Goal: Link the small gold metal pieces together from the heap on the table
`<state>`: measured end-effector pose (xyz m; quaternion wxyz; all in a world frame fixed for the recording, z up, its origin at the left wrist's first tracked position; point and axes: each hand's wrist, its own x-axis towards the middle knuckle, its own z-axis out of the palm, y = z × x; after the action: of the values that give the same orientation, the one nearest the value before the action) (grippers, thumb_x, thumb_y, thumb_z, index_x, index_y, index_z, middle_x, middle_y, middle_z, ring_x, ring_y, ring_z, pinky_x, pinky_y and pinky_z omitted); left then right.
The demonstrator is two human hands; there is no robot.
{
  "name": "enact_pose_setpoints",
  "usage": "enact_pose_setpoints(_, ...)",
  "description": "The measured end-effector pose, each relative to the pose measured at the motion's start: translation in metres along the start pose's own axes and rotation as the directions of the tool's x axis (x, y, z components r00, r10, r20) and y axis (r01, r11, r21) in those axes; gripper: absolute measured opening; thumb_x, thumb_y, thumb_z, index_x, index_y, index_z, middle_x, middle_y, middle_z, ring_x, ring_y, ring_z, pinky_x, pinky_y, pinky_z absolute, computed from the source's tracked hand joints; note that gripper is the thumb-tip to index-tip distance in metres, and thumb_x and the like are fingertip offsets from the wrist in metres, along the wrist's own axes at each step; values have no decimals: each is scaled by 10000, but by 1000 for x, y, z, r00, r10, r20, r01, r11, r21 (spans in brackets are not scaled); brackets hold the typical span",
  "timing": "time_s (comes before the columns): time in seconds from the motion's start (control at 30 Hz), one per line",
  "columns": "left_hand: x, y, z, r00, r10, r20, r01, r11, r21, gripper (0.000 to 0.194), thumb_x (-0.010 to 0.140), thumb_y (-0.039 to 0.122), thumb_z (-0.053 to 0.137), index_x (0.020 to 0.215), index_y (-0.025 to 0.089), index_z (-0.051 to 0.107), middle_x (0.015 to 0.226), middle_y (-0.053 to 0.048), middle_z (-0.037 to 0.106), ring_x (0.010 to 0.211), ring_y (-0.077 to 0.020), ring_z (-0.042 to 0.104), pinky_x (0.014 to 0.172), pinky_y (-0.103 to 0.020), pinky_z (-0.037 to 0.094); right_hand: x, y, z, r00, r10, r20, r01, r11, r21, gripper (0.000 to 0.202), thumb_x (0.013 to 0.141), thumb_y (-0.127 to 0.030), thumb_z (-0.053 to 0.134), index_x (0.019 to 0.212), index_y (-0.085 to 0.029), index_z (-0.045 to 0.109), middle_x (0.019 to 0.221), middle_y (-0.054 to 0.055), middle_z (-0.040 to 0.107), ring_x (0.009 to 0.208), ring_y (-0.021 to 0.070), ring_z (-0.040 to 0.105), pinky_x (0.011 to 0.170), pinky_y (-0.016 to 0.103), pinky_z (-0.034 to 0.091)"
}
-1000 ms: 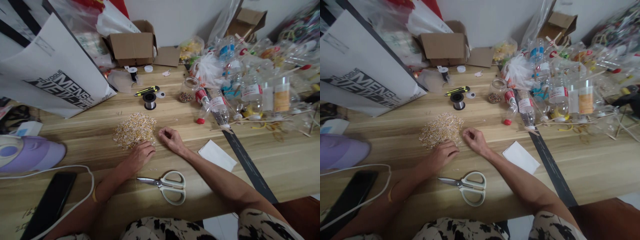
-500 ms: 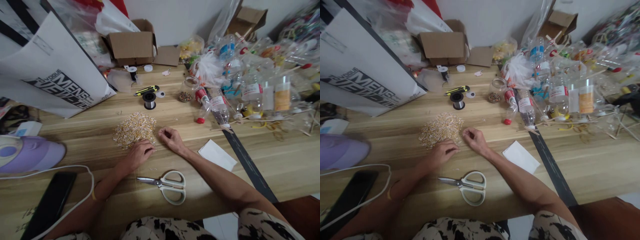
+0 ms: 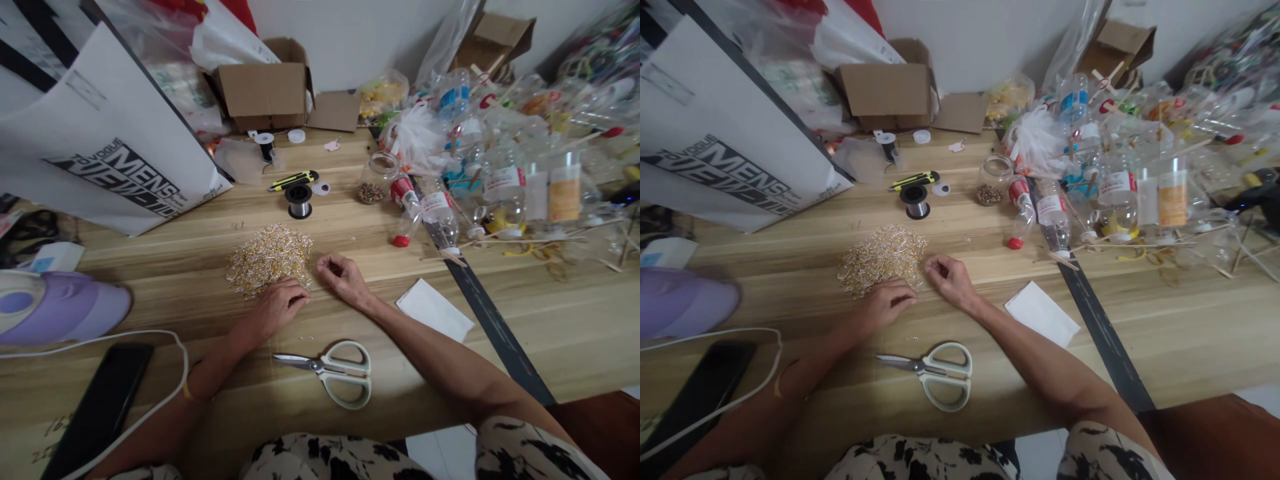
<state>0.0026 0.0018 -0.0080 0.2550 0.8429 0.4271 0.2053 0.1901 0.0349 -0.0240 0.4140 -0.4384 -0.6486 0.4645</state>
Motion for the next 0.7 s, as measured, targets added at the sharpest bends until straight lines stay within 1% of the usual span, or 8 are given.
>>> enact_pose_setpoints(0.17, 0, 0, -1, 1000, -6, 29, 5, 1000, 19, 123, 836, 192, 573, 771, 159, 672, 716, -29, 619, 722, -152, 552, 685, -267, 419, 0, 0, -1, 1000, -8, 3, 8, 1000, 1, 166, 803, -291, 522, 760, -140, 573, 649, -6, 530, 583, 101, 448, 541, 219, 349)
enact_pose_setpoints(0.43, 0, -1, -3, 1000, -19, 21, 19, 1000, -4, 118, 827, 180, 577, 769, 160, 678, 740, -38, 644, 722, -150, 570, 678, -267, 439, 0, 0, -1, 1000, -10, 5, 10, 1000, -11, 171, 811, -297, 519, 763, -141, 570, 653, -8, 521, 591, 99, 453, 549, 216, 353)
enact_pose_setpoints(0.7, 2, -1, -9, 1000, -5, -29, 4, 1000, -11, 111, 814, 152, 582, 748, 161, 670, 726, -30, 655, 720, -148, 579, 686, -264, 445, 0, 1, 0, 1000, -11, -5, 11, 1000, -2, 168, 805, -298, 524, 762, -142, 571, 642, -11, 520, 582, 100, 449, 541, 219, 342)
